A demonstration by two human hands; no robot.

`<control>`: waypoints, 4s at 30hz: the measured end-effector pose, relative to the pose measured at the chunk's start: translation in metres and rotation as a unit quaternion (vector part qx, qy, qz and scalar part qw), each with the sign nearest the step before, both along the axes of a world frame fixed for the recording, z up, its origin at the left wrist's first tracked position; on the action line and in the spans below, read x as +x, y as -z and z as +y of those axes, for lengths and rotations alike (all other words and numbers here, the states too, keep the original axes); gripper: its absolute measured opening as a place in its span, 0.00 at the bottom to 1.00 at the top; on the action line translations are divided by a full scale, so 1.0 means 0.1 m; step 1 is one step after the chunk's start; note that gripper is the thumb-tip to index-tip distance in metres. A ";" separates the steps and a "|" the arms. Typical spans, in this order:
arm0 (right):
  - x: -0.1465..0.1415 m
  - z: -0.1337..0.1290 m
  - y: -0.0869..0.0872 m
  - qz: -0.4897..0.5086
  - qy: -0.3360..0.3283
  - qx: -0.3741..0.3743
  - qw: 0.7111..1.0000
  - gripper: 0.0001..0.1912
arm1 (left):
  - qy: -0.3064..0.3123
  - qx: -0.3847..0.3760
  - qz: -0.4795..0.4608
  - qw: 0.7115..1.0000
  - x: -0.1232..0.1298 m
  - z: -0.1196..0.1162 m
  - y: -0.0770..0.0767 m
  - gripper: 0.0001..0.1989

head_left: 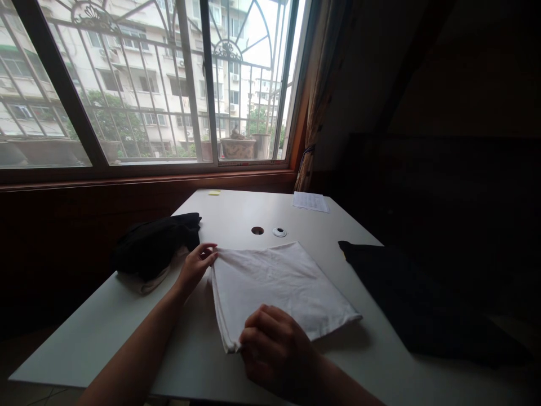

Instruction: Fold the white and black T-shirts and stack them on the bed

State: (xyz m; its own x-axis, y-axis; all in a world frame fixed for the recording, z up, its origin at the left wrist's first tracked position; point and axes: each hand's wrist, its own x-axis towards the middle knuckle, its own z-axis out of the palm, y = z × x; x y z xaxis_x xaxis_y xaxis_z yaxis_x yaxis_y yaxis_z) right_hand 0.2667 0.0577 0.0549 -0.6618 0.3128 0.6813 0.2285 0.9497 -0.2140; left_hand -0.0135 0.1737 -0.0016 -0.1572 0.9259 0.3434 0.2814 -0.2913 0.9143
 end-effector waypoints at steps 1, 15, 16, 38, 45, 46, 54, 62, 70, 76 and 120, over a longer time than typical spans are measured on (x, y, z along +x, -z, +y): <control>-0.04 -0.01 0.04 -0.016 -0.001 0.006 1.000 0.08 | -0.007 0.003 0.011 1.000 -0.01 0.01 0.01 0.18; 0.14 0.28 0.20 -0.119 -0.050 -0.123 0.984 0.07 | -0.140 0.117 0.338 0.923 -0.03 -0.01 0.09 0.17; 0.23 0.39 0.16 -0.106 -0.034 -0.145 0.983 0.09 | -0.130 0.135 0.372 0.909 0.03 -0.03 0.06 0.17; 0.94 2.28 0.60 -0.306 0.205 -0.235 0.900 0.41 | 0.008 -0.124 0.554 0.823 0.61 -0.10 0.10 0.37; 1.30 2.42 0.75 -0.256 0.284 -0.252 0.889 0.37 | -0.001 -0.097 0.503 0.859 0.44 -0.04 0.23 0.32; 1.33 2.41 0.77 -0.247 0.290 -0.252 0.890 0.36 | 0.000 -0.091 0.497 0.863 0.40 -0.03 0.24 0.31; 1.44 2.38 0.81 -0.166 0.301 -0.233 0.910 0.31 | -0.012 -0.075 0.465 0.882 0.12 0.08 0.33 0.29; 1.48 2.39 0.85 -0.113 0.306 -0.228 0.917 0.28 | -0.016 -0.065 0.457 0.887 0.00 0.12 0.41 0.28; 1.47 2.38 0.84 -0.095 0.305 -0.238 0.917 0.27 | -0.027 -0.045 0.447 0.893 -0.02 0.12 0.41 0.27; 1.46 2.37 0.82 -0.093 0.306 -0.245 0.915 0.26 | -0.040 -0.030 0.434 0.900 -0.03 0.11 0.39 0.26; 1.92 2.19 0.36 -0.123 0.360 -0.447 0.809 0.38 | 0.014 -0.076 0.301 0.951 0.04 0.00 0.04 0.29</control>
